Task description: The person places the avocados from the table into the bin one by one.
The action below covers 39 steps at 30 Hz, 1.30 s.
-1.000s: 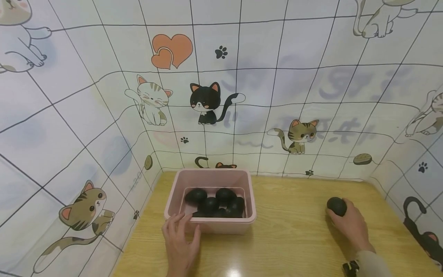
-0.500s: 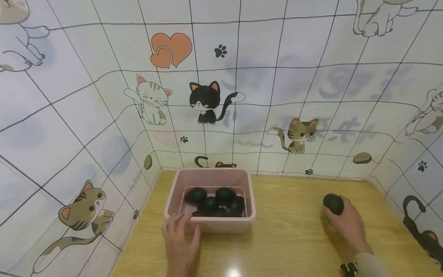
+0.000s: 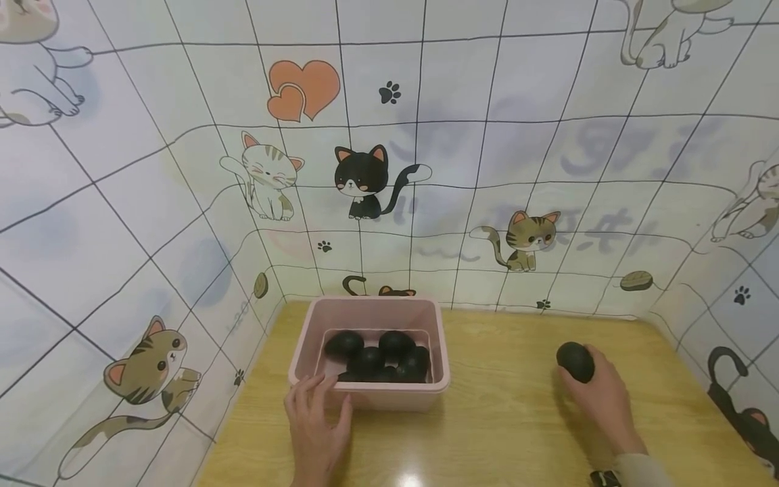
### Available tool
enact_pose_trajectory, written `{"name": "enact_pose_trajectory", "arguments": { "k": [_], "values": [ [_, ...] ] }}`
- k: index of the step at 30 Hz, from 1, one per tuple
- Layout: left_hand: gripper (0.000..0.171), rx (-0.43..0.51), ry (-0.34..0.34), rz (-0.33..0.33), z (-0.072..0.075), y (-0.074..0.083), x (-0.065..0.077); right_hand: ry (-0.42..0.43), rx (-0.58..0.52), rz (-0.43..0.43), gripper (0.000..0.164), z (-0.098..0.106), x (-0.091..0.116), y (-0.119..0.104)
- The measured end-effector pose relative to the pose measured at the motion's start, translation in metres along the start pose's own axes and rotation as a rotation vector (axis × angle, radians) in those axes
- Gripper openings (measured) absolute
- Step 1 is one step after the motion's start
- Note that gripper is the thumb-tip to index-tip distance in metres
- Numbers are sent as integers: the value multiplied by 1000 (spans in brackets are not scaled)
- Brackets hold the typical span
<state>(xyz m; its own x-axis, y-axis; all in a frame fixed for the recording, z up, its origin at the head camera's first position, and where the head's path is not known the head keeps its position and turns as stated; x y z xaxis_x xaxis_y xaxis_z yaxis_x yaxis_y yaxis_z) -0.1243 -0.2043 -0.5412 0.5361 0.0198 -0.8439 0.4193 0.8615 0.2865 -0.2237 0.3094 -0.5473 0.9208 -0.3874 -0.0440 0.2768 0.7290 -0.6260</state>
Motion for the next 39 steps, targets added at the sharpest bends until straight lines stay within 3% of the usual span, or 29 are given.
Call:
{"name": "enact_pose_trajectory", "arguments": {
  "k": [9,15,23,30,39],
  "values": [
    [41,-4,3,-7,-2,0,5,0,-20,23,85,-8,14,-7],
    [40,11,-25,23,-1,2,5,-15,-35,15,86,-9,18,-11],
    [40,-10,17,-17,-2,2,3,-6,-37,30,83,-8,23,-23],
    [39,3,-13,16,1,2,3,-21,-47,36,84,-7,28,-32],
    [41,4,45,-37,-1,0,0,-6,-56,97,80,-10,31,-42]
  ]
}}
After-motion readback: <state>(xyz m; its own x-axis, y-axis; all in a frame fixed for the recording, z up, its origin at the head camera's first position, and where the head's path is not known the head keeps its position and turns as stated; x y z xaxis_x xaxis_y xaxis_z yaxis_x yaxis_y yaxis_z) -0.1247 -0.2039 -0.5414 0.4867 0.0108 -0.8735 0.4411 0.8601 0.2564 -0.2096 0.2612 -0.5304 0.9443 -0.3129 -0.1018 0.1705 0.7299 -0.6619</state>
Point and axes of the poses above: each hand's wrist, its own x-axis away from the middle knuckle, its own z-axis out of the back of the hand, y = z × x, the point moved 2 cm from there along -x, towards the middle knuckle, and after that the axes turned 15 degrees about -z, right-handed, at the moved point
